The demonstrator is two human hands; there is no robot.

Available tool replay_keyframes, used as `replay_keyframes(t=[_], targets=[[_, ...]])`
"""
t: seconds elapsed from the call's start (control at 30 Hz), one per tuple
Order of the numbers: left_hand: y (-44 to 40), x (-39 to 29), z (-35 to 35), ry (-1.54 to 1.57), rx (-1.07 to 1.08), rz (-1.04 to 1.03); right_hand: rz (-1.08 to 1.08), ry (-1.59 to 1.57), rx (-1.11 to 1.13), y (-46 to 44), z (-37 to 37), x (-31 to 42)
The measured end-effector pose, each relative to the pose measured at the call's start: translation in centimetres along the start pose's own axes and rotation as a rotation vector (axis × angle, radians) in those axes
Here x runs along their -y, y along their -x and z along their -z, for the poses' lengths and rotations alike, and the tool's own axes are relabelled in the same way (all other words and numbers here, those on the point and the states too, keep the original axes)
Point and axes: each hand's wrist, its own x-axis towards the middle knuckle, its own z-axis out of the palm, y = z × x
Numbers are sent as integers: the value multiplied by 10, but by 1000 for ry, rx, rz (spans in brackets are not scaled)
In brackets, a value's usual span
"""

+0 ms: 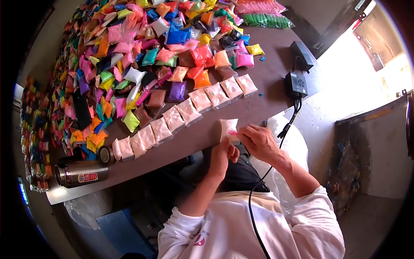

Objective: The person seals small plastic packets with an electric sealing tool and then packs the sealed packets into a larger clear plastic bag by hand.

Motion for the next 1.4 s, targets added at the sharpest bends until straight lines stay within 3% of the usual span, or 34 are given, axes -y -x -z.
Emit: replay_keyframes(t=[0.2, 0.33, 0.4, 0.57, 0.8, 0.87, 0.97, 1.03, 1.13, 1.17, 1.27, 1.33, 1.4], targets=[[-1, -7, -13, -37, -89, 6, 141, 141, -4, 1, -4, 3], [-2, -10, -20, -143, -84, -95, 152, 170, -182, -3, -8, -24], [0, -12, -22, -183, -95, -104, 39, 231, -289, -1, -3, -26], [2, -4, -19, -205, -90, -79, 183, 151, -39, 15, -9, -2], [-1, -7, -18, -183, -119, -112, -20, 219, -257, 12, 0, -19], [1, -8, -19, -186, -131, -87, 137, 179, -150, 14, -5, -5], [2, -3, -17, -185, -129, -78, 82, 266, -113, 12, -7, -15], [-3, -2, -15, -174, -127, -113, 59, 295, -274, 1, 3, -21], [-3, -7, -15, -179, -122, -107, 179, 243, -124, 7, 3, 2], [-2, -9, -20, -189, -165, -58, 106, 235, -59, 9, -2, 3], [0, -8, -22, -190, -187, -38, -58, 344, -177, 9, 0, -22], [0, -5, -20, -184, -171, -69, -47, 329, -185, 9, 6, -11], [-1, -3, -19, -228, -167, -83, 49, 256, -48, 16, 1, 7]])
